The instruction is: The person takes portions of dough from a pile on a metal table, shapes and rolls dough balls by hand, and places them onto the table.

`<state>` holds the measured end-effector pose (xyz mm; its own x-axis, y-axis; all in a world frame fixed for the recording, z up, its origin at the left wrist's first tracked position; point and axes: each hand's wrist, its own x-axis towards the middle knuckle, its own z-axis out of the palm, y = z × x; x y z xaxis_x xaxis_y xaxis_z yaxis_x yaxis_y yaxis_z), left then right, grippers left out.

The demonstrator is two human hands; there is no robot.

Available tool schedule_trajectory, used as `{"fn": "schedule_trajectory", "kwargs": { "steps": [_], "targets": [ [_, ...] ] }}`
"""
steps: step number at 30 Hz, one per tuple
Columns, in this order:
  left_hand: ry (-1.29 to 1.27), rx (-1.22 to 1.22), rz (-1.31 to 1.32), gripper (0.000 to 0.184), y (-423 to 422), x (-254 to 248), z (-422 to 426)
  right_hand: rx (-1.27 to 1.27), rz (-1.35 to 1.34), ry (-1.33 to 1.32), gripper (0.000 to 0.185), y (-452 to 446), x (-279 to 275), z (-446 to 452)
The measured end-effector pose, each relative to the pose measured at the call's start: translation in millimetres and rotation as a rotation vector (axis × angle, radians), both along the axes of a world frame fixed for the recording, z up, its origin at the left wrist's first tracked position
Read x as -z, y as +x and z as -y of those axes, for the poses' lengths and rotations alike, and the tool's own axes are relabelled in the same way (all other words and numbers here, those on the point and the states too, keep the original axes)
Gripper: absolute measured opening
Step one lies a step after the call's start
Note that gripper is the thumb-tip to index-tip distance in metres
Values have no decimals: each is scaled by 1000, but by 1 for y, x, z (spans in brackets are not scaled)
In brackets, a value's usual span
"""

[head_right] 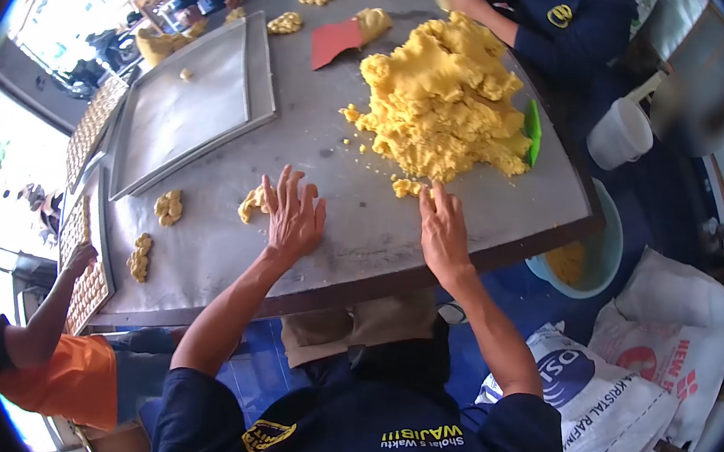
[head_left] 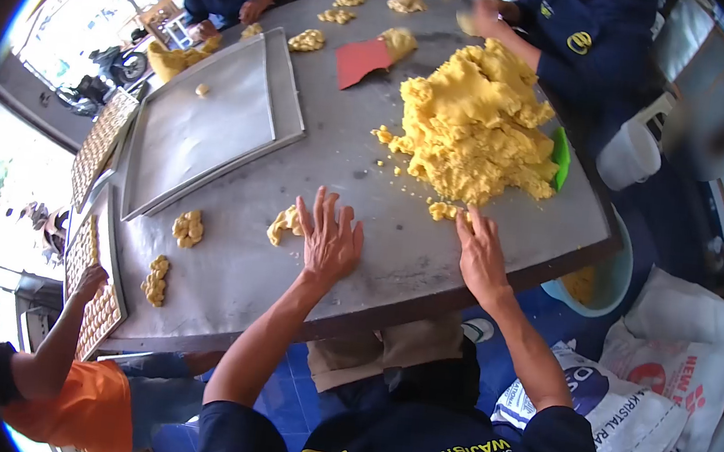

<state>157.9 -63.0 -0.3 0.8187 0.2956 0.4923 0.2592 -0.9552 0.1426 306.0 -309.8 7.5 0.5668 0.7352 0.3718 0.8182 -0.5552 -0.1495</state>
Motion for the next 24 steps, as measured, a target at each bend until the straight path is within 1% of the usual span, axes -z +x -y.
{"fn": "schedule_trajectory", "kwargs": {
  "steps": [2,5,6,9,10,12,13,14,15,16,17,19,20,23,24],
  "targets": [
    [12,147,-41,27,3,-4,-1,-42,-146,88,37,0,-2,4],
    [-115,106,-79,32,20,-2,-22,43,-290,320,31,12,-2,-13],
    [-167,119,-44,32,20,-5,-26,49,-224,354,27,13,-2,-20],
    [-34,215,-100,31,16,-10,-24,-1,-207,83,25,21,-9,-20],
    [42,284,-84,29,19,-6,-25,0,-228,37,25,25,-14,-20],
    [-49,169,-57,28,17,-5,-26,0,-276,-60,26,31,-22,-16],
    [-94,111,-40,28,18,-5,-27,31,-235,14,29,29,-22,-12],
    [-41,90,50,24,11,-4,-28,63,-193,89,32,24,-21,-6],
    [283,-36,131,20,3,10,-16,99,-163,152,35,11,-17,7],
    [316,-73,12,20,-2,12,-6,158,-216,73,45,-2,-18,10],
    [353,-109,-104,21,-3,14,0,104,-280,106,51,-7,-1,14],
    [151,-151,-115,24,2,11,4,40,-222,109,58,-32,0,10],
    [50,-175,-119,26,2,9,6,4,-177,102,53,-43,-4,8],
    [144,-287,-67,30,-16,-1,13,-124,-331,205,42,-39,-4,12],
    [242,-241,-52,29,-29,0,21,-108,-314,242,33,-37,-10,12]
  ]
}}
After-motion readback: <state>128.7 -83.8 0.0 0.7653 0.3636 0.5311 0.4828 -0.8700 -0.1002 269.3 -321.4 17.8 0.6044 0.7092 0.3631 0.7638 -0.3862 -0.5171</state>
